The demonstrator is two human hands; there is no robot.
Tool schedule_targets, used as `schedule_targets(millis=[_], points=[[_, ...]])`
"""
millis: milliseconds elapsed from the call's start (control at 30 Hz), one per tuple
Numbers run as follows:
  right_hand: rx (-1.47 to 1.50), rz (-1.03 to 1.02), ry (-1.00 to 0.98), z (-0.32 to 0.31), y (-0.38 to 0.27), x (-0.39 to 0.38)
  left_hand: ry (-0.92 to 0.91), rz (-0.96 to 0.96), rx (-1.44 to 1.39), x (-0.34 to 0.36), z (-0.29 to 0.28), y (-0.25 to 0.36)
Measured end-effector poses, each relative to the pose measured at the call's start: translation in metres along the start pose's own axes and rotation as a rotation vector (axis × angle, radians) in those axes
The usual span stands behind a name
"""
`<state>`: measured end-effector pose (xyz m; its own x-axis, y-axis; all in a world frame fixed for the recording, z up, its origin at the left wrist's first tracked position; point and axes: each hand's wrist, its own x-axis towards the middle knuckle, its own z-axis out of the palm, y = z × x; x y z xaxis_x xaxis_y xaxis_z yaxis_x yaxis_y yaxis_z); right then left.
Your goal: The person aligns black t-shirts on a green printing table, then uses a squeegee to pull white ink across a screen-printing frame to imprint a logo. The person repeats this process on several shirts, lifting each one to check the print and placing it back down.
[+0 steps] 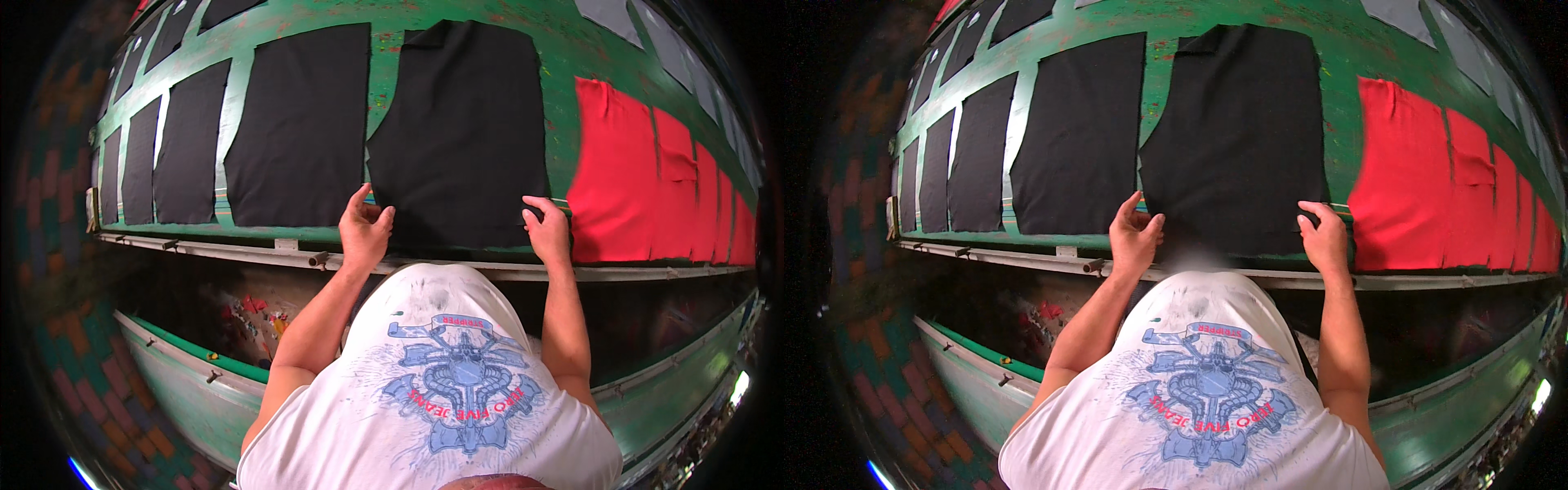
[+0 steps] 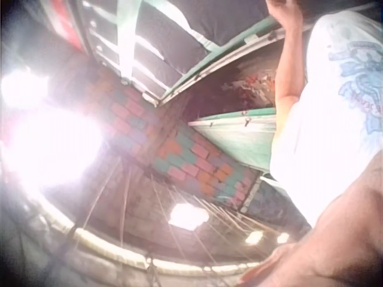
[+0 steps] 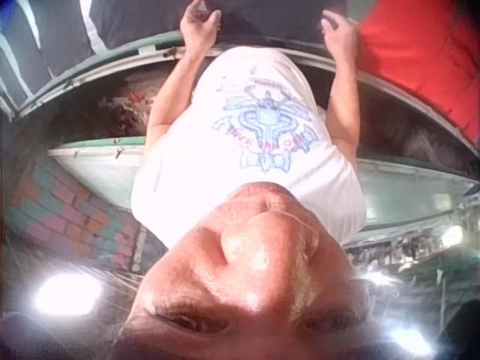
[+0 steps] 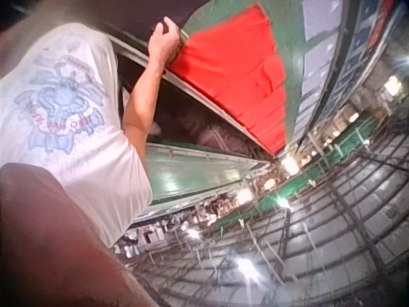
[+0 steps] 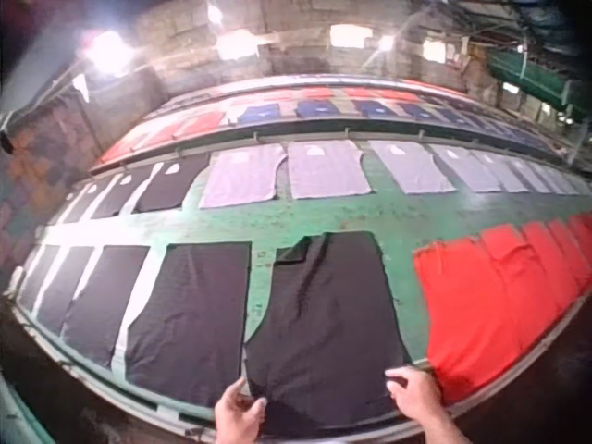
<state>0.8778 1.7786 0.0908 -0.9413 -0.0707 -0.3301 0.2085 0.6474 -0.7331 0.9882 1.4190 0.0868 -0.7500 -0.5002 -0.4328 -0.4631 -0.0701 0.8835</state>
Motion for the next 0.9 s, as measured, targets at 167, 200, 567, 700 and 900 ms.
schedule_targets(millis=[167, 200, 567, 700, 900], points=[[-0.106, -0.173, 0.064, 0.002, 0.0, -0.004, 0.003, -0.222, -0.268, 0.001, 0.0, 0.02], [-0.101, -0.178, 0.064, 0.002, 0.001, -0.004, 0.003, -0.246, -0.356, 0.002, 0.004, 0.024], [-0.095, -0.224, 0.06, -0.001, 0.002, -0.002, -0.542, 0.566, 0.705, 0.018, 0.113, 0.051], [-0.068, -0.255, 0.066, -0.001, 0.0, -0.002, -0.481, 0.667, 0.87, 0.016, 0.123, 0.043], [-0.061, -0.224, 0.069, 0.0, 0.002, 0.002, -0.482, 0.668, 0.838, 0.017, 0.121, 0.037]])
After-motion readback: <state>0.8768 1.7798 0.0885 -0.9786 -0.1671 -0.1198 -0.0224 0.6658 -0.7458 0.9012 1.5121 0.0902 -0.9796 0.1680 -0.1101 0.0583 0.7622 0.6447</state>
